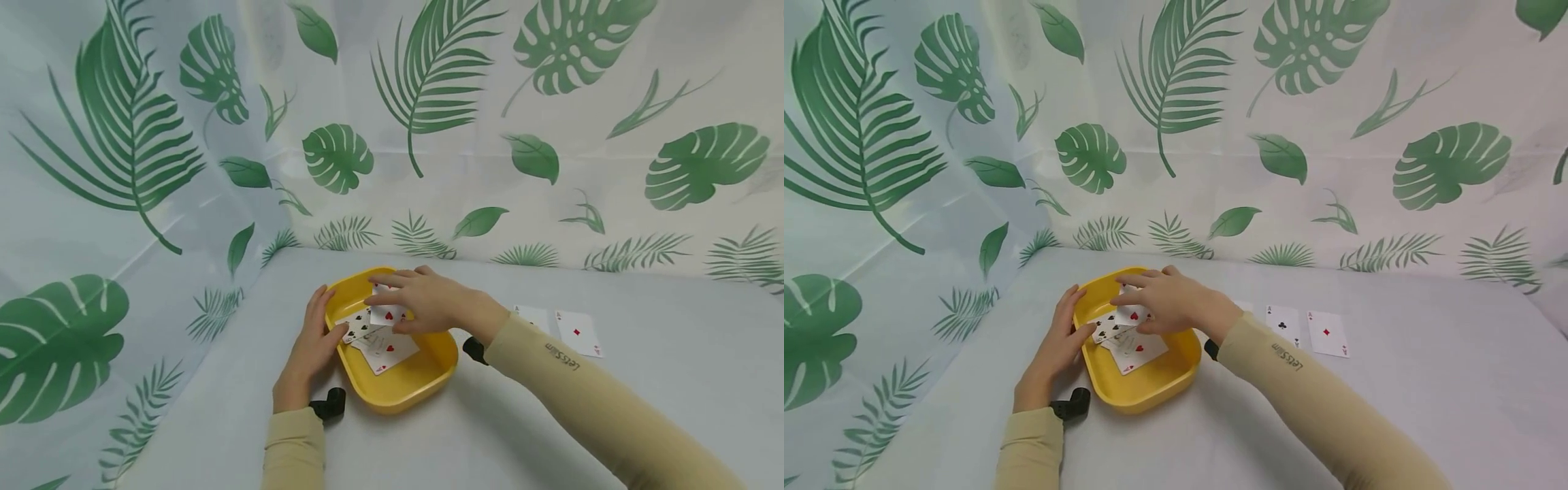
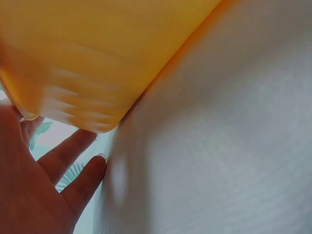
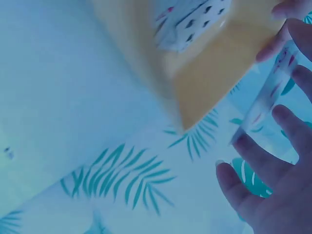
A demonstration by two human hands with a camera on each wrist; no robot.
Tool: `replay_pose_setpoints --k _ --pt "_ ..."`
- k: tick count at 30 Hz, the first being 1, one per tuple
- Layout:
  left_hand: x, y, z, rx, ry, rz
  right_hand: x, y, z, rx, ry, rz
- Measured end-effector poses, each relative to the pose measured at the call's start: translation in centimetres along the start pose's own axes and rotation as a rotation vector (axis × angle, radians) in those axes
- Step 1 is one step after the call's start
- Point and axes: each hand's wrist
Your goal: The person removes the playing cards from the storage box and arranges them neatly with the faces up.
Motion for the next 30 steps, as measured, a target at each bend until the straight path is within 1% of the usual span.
replay_pose_setpoints --k 2,5,9,14,22,30 --pt "0.0 0.0 0.0 0.003 -0.008 0.005 -1.0 0.1 -0.4 -0.033 -0.013 -0.028" --pt "0.0 0.1 -0.1 0.002 -0.026 0.014 -2.4 0.2 -0.9 -0.053 -0.029 -0.068" --pt "-0.1 0.3 -0.2 0.002 -0.055 0.021 -4.1 0.4 -1.4 -0.03 -0.027 -0.098" --pt "-0.2 0.5 -0.1 -0.004 -0.056 0.019 -6.2 0.8 -2.0 -0.01 -0.014 -0.13" --pt "-0.2 0.5 -0.1 0.016 -0.054 0.03 -9.5 1.7 -3.0 0.053 0.042 -0.155" --pt "-0.1 0.1 -0.4 0.009 -0.047 0.038 -12.1 2.3 -4.5 0.033 0.034 -0.208"
Point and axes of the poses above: each hand's wrist, its own x-axis towards the middle knuckle, its own y-axis out of the palm, z = x × y
